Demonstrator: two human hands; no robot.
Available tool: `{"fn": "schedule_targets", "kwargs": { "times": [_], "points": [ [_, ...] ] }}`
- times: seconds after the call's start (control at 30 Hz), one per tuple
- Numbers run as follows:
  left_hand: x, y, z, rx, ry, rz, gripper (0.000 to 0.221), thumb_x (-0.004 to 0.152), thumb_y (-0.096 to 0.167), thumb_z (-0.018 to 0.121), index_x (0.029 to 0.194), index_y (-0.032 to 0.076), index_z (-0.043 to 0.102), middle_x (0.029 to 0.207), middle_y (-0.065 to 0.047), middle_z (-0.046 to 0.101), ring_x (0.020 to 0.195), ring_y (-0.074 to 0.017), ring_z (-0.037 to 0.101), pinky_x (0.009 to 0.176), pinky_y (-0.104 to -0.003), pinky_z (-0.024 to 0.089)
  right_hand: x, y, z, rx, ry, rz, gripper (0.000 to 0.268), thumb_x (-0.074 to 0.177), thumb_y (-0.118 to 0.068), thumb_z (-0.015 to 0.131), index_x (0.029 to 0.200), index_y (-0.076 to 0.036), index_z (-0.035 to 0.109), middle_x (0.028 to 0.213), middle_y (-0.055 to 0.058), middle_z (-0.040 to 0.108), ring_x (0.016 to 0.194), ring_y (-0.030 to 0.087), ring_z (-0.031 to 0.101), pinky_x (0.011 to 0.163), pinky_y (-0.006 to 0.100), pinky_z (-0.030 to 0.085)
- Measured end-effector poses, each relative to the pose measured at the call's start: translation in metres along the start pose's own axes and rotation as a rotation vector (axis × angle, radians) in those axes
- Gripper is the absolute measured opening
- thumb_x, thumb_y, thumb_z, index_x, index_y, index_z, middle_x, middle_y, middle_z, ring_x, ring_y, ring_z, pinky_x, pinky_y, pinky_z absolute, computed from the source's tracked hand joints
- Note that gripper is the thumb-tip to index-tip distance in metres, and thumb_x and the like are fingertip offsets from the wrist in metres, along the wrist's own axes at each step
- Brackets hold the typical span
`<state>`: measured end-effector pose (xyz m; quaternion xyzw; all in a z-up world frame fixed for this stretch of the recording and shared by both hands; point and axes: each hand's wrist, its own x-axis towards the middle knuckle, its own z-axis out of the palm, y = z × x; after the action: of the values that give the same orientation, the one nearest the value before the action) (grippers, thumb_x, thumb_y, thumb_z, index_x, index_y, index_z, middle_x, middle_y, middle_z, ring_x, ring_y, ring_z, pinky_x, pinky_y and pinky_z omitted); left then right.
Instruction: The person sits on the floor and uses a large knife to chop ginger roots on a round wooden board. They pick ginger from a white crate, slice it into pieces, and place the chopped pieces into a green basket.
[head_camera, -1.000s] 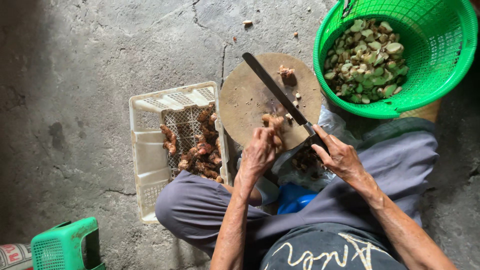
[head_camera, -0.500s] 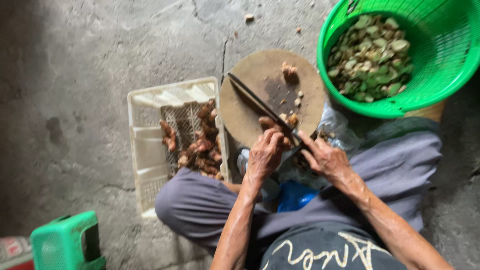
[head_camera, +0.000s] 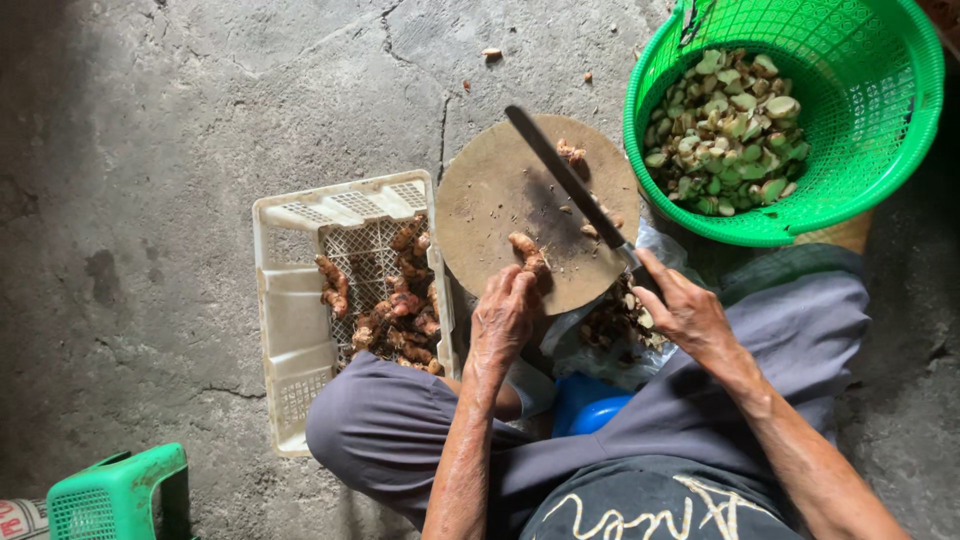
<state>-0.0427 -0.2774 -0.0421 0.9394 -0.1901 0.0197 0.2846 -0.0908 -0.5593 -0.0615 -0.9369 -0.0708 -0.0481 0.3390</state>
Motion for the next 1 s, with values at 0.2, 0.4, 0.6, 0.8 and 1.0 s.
{"fn": "schedule_targets", "kwargs": {
  "times": [0.2,0.4,0.6,0.8,1.0],
  "points": [
    [0.046,0.003,0.001,-0.044,-0.091,0.005,0.050,0.077,0.009,0.061,0.126,0.006,0.057,0.147,-0.023,0.047,0.134,-0.0419,0.049,0.113,-0.051,0.039,-0.035,0.028,-0.021,0.180,-0.058,0.420,0.069,0.092,-0.023,0.069,0.157,-0.020,0.045,0.104,0.020,0.073,0.079,0.032,0.074,0.070,0.042,0.057],
    [0.163,0.008,0.093,-0.030,0.079,-0.077,0.047,0.095,0.021,0.057,0.137,0.002,0.050,0.149,-0.022,0.045,0.141,-0.0387,0.043,0.117,-0.057,0.034,-0.097,0.057,-0.012,-0.093,-0.063,0.061,0.050,0.093,-0.022,0.066,0.141,-0.028,0.052,0.140,0.029,0.070,0.068,0.023,0.070,0.063,0.035,0.056],
    [0.150,0.013,0.159,0.063,0.202,0.015,0.036,0.101,0.026,0.056,0.131,0.006,0.053,0.141,-0.018,0.050,0.142,-0.0358,0.045,0.122,-0.059,0.029,-0.132,0.059,-0.004,0.031,-0.147,0.139,0.046,0.095,-0.017,0.062,0.140,-0.027,0.055,0.148,0.030,0.063,0.057,0.010,0.068,0.056,0.029,0.056],
    [0.107,0.057,0.172,-0.281,0.299,-0.144,0.040,0.098,0.017,0.059,0.134,0.002,0.055,0.136,-0.019,0.055,0.133,-0.0363,0.050,0.119,-0.049,0.037,-0.136,0.026,-0.021,0.307,0.016,0.221,0.073,0.094,-0.020,0.068,0.161,-0.021,0.038,0.084,0.012,0.070,0.074,0.013,0.070,0.058,0.031,0.053],
    [0.111,0.064,0.163,-0.466,0.430,-0.290,0.040,0.096,0.011,0.055,0.136,0.004,0.058,0.135,-0.018,0.057,0.130,-0.0364,0.054,0.113,-0.045,0.042,-0.119,-0.007,-0.017,0.705,-0.289,0.956,0.074,0.090,-0.019,0.064,0.157,-0.034,0.037,0.070,0.006,0.061,0.042,0.013,0.056,0.037,0.033,0.048]
  ]
}}
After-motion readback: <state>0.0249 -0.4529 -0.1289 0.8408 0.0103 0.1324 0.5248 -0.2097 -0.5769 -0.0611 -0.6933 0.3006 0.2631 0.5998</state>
